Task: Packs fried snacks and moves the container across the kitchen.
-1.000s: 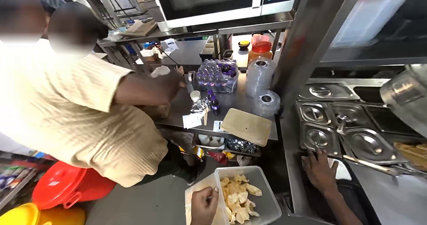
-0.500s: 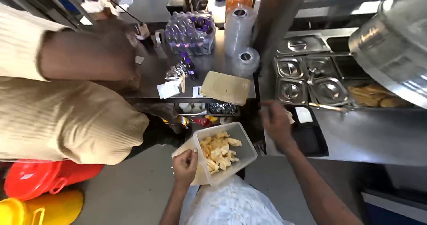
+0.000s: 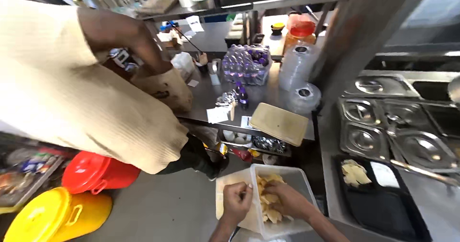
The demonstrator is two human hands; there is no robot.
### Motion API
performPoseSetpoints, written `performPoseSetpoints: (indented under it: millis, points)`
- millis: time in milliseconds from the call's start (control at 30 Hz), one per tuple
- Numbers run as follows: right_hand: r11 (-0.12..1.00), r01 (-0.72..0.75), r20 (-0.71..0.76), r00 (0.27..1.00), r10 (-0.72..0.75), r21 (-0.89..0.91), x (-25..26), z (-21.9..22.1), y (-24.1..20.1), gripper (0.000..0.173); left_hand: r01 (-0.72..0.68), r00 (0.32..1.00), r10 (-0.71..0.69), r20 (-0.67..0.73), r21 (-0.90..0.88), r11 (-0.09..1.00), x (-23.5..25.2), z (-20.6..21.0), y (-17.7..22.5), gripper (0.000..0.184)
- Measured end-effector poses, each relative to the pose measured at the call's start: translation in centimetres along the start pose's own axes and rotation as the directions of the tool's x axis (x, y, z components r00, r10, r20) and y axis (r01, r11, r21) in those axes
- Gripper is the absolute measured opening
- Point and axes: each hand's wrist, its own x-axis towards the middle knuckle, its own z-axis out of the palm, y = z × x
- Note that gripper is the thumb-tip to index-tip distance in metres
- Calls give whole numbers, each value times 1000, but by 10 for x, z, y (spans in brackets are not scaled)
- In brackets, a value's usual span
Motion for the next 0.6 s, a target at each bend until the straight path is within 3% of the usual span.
performPoseSetpoints:
  millis: [67,133,233,267,333,400,433,467,533,600]
  points:
    - [997,38,-164,986,-26,73,-6,-8,-4,37,12,1000,-12,4,7,1000,2,-1,-1,42]
    - [990,40,-211,978,-10,138,-11,-12,-1,37,20,1000,-20,-3,2,1000,4,1,-3,44]
    - [942,-28,-294,946,133,334,-20,-23,-3,45,-18,999,18,-37,-10,1000,10,0,-4,38]
    - [880,-69,-314,918,240,471,-25,-32,-10,47,-46,998,45,-43,-13,999,11,-2,-4,34]
    - [632,-95,-279,840,465,769,-42,-48,-18,49,-85,995,85,-48,-1,996,9,-1,1,28]
    - [365,-1,-229,779,584,931,-61,-59,-10,47,-88,996,88,-24,28,996,10,2,6,29]
    - [306,64,-242,771,589,950,-72,-65,-1,46,-89,996,89,-13,43,995,13,4,8,32]
    - [291,125,-280,757,590,949,-84,-70,10,44,-91,996,91,-9,54,994,15,6,10,34]
    - [385,175,-396,670,628,906,-114,-79,35,43,-92,996,93,-10,68,993,16,8,10,39]
    - [508,122,-501,471,726,852,-132,-100,70,43,-91,996,92,-12,81,993,16,10,9,40]
